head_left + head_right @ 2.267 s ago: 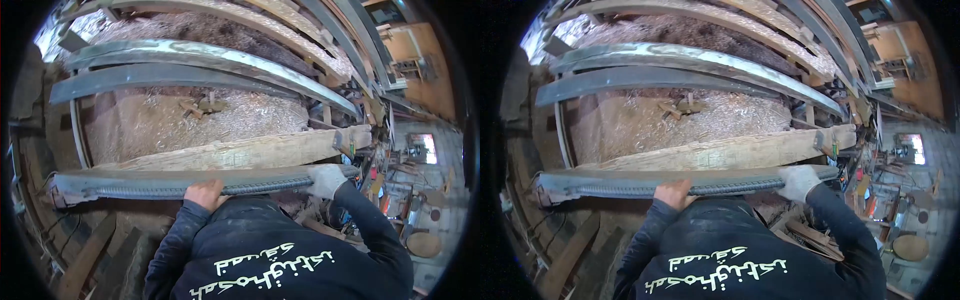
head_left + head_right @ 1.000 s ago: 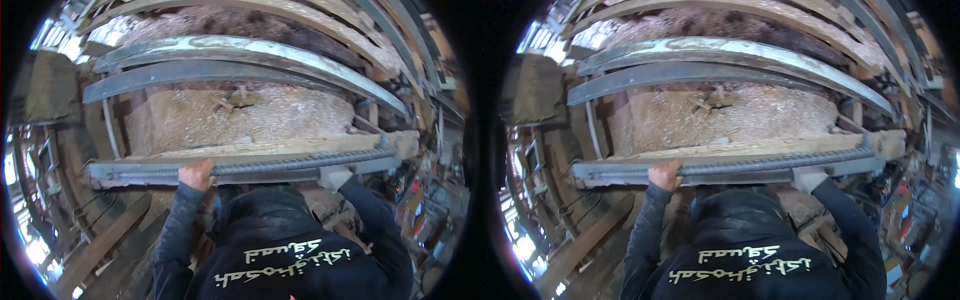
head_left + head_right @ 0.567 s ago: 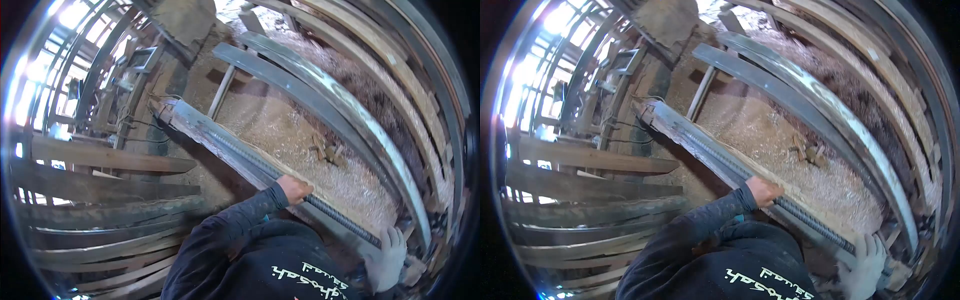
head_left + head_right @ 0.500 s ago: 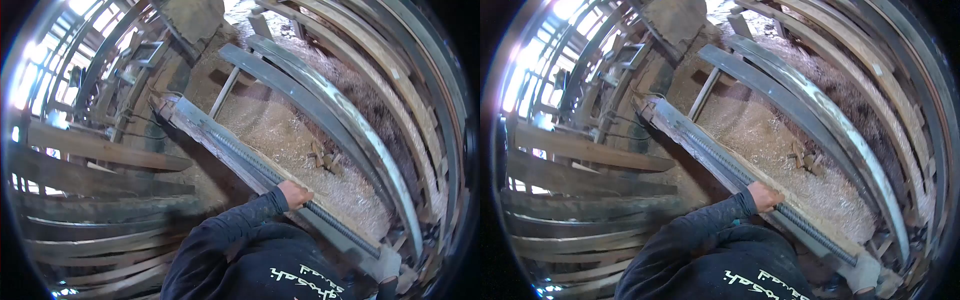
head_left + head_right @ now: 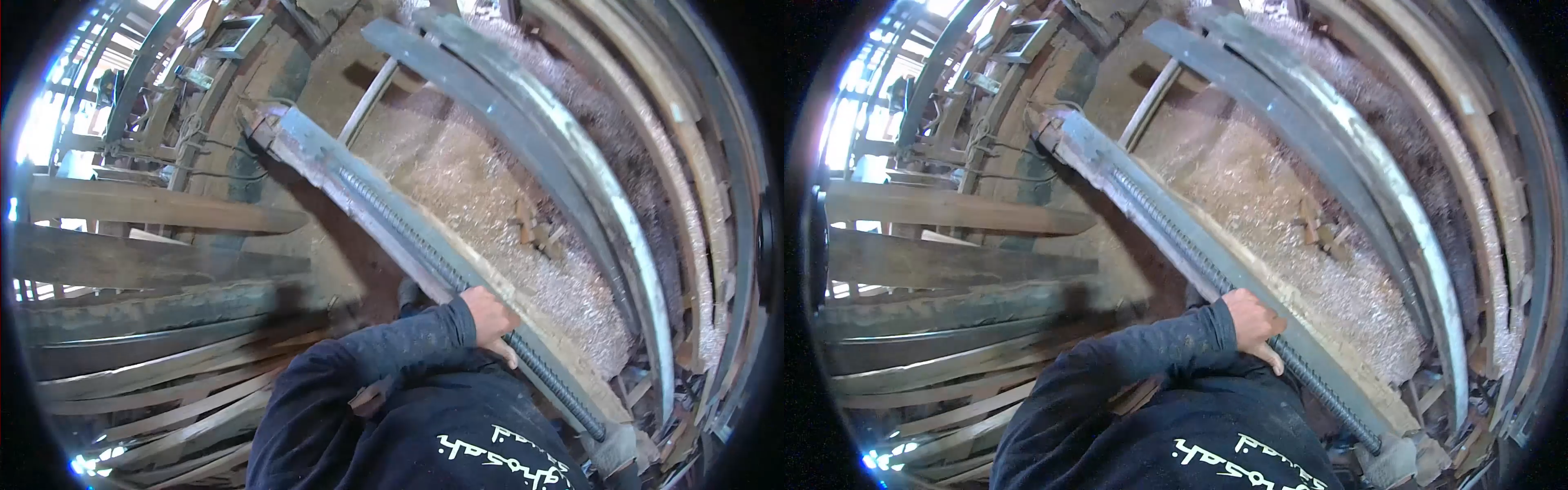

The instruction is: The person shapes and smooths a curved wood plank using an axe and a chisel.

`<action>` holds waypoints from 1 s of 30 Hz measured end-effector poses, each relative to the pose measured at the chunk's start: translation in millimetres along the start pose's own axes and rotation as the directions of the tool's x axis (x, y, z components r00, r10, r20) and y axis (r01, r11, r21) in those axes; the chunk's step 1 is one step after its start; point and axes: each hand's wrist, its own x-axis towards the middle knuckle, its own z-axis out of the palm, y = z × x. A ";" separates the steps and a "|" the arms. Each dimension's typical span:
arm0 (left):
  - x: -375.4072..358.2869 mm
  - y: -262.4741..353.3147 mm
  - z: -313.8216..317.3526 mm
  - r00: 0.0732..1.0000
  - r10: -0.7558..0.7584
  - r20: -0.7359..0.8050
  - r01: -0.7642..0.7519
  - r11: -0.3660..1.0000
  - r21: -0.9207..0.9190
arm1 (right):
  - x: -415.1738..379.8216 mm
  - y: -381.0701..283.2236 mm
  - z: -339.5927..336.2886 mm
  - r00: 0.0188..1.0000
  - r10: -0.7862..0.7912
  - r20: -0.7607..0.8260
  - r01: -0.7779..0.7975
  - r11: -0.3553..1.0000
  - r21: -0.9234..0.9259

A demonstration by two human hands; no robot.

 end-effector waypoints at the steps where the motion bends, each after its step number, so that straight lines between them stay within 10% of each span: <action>1: 0.7 -3.4 5.9 0.997 0.013 -0.078 -0.011 1.000 0.025 | 10.2 14.7 20.0 0.995 0.015 -0.099 -0.018 0.999 -0.029; 17: 8.7 -1.9 -15.1 0.872 0.266 -0.411 -0.209 0.961 0.181 | -35.9 -17.2 -29.5 0.944 -0.006 -0.329 -0.036 0.992 -0.121; 20: 6.3 -2.2 32.6 0.939 0.135 -0.317 -0.074 0.978 0.196 | 18.7 29.1 76.6 0.986 -0.026 -0.164 -0.019 0.963 -0.268; 22: 1.3 -11.1 39.2 0.864 0.229 -0.449 -0.200 0.973 0.112 | -5.4 4.7 65.3 0.891 -0.053 -0.451 0.000 0.993 -0.117; 30: -20.0 2.5 15.9 0.999 0.050 -0.017 -0.046 0.980 0.194 | -40.7 -13.2 53.0 0.939 0.018 -0.345 -0.040 0.998 -0.058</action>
